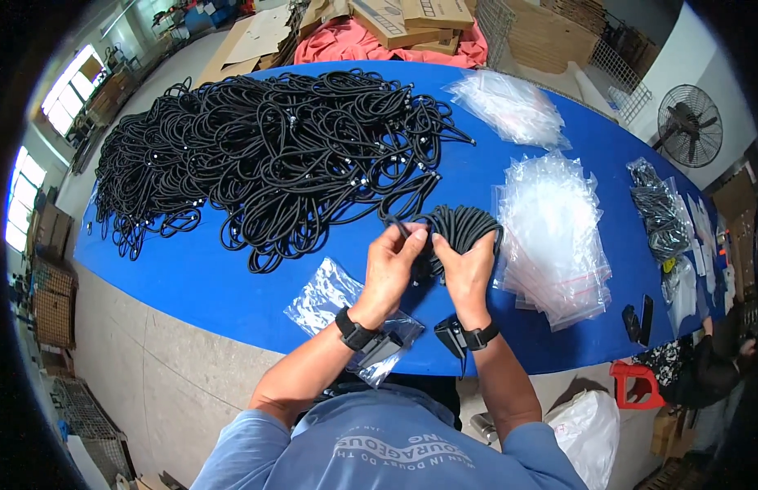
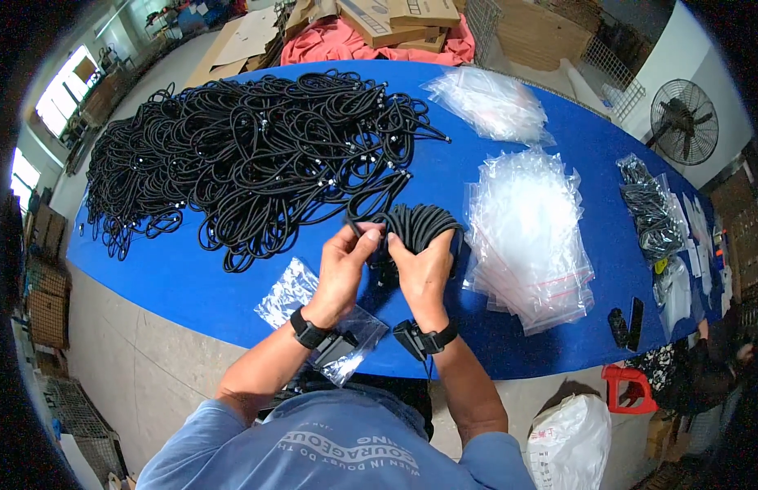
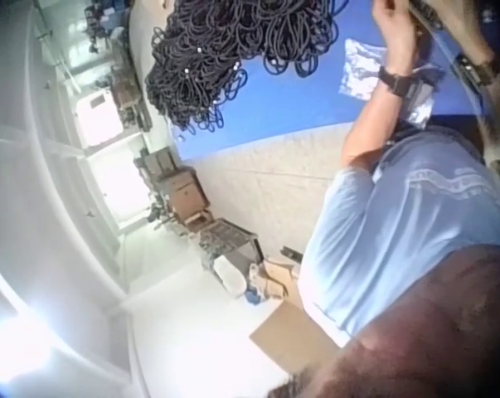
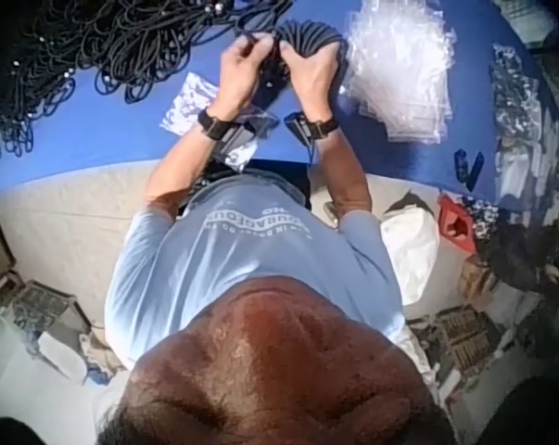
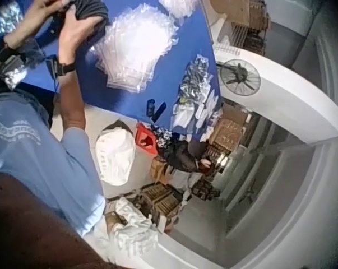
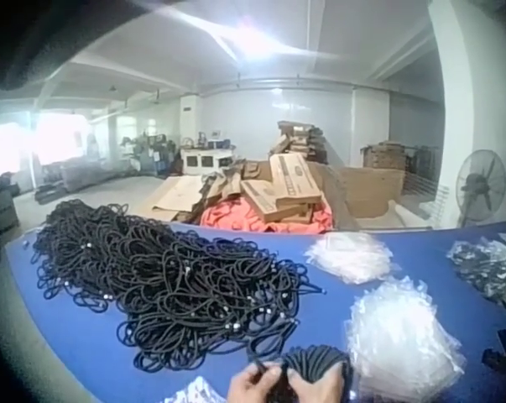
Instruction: The person gathers a bundle of black elastic cords, places them into a clear plastic bag, and seals it. They then pick up another bag and repeat the process by collecting more cords from the table and bagging them.
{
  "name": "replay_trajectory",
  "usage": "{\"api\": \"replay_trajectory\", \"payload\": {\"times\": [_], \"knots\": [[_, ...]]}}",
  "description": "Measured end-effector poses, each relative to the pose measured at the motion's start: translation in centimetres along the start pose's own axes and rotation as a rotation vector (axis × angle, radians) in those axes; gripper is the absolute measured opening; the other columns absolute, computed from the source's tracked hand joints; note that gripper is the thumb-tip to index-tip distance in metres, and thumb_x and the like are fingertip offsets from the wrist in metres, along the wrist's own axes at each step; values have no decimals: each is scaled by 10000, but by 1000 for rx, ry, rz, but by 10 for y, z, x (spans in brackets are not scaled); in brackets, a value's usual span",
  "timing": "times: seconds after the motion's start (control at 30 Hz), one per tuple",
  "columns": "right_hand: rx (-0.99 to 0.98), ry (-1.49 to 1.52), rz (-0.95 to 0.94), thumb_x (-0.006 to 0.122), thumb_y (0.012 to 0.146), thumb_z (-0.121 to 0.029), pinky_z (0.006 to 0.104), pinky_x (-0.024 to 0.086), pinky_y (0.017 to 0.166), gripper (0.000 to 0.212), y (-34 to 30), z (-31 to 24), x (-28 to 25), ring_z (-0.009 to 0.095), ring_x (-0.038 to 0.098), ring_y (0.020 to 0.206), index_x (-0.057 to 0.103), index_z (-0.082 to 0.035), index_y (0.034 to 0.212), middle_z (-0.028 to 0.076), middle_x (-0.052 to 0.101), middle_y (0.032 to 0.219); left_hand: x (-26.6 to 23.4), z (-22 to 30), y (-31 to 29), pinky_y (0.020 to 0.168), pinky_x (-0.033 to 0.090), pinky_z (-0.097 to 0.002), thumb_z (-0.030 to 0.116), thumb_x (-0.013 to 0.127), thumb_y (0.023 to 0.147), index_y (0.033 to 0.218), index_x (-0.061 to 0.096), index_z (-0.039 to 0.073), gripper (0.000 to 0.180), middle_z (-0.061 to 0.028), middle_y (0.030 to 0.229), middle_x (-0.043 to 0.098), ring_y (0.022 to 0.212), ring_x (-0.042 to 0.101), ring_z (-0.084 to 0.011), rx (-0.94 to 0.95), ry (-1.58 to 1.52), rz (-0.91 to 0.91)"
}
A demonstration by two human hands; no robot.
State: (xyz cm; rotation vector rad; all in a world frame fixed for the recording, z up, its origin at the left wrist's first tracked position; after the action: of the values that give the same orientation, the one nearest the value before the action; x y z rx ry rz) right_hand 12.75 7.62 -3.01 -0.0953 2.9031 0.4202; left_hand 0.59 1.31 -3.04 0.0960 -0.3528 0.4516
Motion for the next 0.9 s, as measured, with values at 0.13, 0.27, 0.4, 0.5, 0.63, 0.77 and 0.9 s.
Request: {"api": "replay_trajectory", "payload": {"times": [0.13,0.27,0.4,0.5,0.63,0.77,0.9], "knots": [[-58,163,-66,799,840,-150,351,529,896,459,-4,0,2,204,673,989,541,3,1187,109,692,1092,3,-1,2,811,508,-230,231,619,1043,1205,637,3,279,2,1024,681,924,607,-60,-110,74,-46],[62,571,-352,734,914,-137,313,496,959,421,4,-12,-15,157,637,1042,549,11,1262,85,678,1163,-4,15,6,799,515,-238,316,597,1052,1232,632,-1,367,-11,1045,685,912,620,-77,-203,-73,-191],[297,748,-602,651,998,-170,304,473,997,371,30,8,-32,139,618,1093,573,14,1310,78,671,1224,-9,28,8,818,533,-254,219,661,1012,1251,627,-6,330,-33,1077,698,928,643,-90,-276,-21,-275],[365,675,-683,612,1032,-187,301,472,991,338,38,14,-39,132,616,1099,603,17,1302,72,675,1226,-2,28,1,907,510,-259,90,723,944,1231,650,12,306,-30,1092,716,957,653,-101,-260,43,-281],[331,477,-780,589,1048,-174,286,479,961,297,41,6,-43,114,612,1081,650,26,1258,54,688,1184,-11,23,10,881,548,-260,-18,734,892,1209,651,0,329,-48,1090,721,968,672,-96,-328,-54,-263],[301,407,-869,594,1043,-161,275,480,943,293,47,2,-47,101,608,1063,664,43,1242,40,694,1153,-11,18,12,855,561,-270,-18,712,908,1196,660,4,293,-45,1069,726,940,684,-106,-229,-109,-195],[335,501,-898,603,1036,-150,271,482,933,297,55,10,-51,94,606,1045,662,55,1242,31,693,1147,-8,20,12,824,574,-285,-14,682,928,1195,661,5,268,-45,1053,730,903,693,-117,-129,-177,-222]]}}
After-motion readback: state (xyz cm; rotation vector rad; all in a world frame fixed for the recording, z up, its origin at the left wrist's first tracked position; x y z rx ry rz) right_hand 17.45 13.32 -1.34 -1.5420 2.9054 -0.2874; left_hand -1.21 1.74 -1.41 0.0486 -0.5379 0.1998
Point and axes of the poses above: each hand's wrist, its own y-axis towards the middle knuckle, its own x-axis out of the palm, z = x × y, the point moved 1 cm from there along y, towards the middle knuckle
